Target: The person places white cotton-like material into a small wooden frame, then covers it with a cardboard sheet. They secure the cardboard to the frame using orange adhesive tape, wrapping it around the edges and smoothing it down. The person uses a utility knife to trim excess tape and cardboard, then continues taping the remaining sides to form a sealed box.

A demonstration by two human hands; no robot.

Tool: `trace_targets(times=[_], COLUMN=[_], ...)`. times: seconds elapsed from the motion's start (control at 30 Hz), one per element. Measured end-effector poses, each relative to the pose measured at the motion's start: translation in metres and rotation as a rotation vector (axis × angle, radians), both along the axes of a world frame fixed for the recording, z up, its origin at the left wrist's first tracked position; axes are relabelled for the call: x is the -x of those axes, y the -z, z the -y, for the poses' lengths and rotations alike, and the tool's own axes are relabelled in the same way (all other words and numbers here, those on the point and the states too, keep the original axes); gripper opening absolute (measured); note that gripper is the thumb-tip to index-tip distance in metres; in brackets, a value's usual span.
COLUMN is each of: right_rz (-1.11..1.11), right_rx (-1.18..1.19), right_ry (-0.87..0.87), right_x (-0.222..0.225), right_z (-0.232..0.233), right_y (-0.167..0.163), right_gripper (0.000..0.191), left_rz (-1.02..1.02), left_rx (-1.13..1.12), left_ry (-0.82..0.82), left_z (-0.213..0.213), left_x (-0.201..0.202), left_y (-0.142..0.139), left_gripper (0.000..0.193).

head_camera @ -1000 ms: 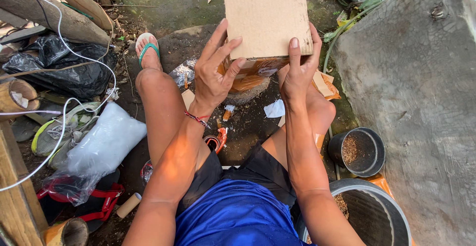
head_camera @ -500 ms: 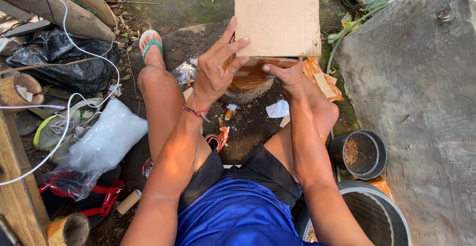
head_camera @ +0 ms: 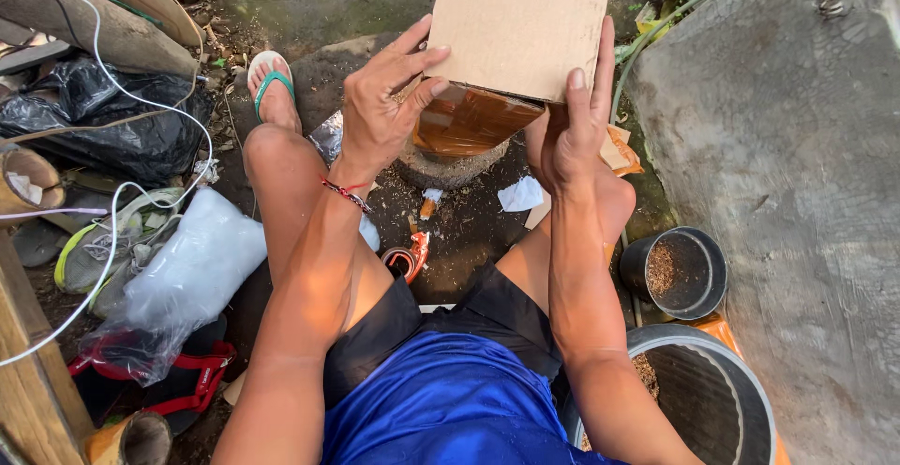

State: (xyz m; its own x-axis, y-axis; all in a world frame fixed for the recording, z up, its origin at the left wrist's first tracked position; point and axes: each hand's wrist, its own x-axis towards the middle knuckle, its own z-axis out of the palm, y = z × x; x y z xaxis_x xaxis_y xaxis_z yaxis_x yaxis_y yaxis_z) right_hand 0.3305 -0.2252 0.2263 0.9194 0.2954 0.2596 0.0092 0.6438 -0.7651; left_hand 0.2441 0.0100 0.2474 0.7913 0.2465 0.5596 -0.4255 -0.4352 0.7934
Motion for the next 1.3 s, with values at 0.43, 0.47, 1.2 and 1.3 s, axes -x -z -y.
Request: trace_targets(times=[0.43,0.47,1.2,1.3], right_rz=[0.065,0.075,0.061,0.056], right_rx=[0.222,0.239,0.044,-0.046], right_ry=[0.150,0.154,0.150,0.146], right_x=[0.017,0.017,0.011,0.014], right_z=[-0.011,-0.011,-0.002,-0.003], right_y=[-0.023,-0.023,-0.003,-0.002], right_gripper=[0.078,0.078,0.083,0.081], left_rz=[0.001,0.010,0.092,0.112], left_rx=[0.028,0.021,-0.062,-0.083], left_ry=[-0.034,-0.035,-0.086,-0.085], left_z=[0.005,0.004,0.010,0.012], left_x=[0.001,0.001,-0.002,-0.005], left_y=[0.007,0.008,0.022,0.024], left_gripper=[0.034,0.034,0.036,0.035])
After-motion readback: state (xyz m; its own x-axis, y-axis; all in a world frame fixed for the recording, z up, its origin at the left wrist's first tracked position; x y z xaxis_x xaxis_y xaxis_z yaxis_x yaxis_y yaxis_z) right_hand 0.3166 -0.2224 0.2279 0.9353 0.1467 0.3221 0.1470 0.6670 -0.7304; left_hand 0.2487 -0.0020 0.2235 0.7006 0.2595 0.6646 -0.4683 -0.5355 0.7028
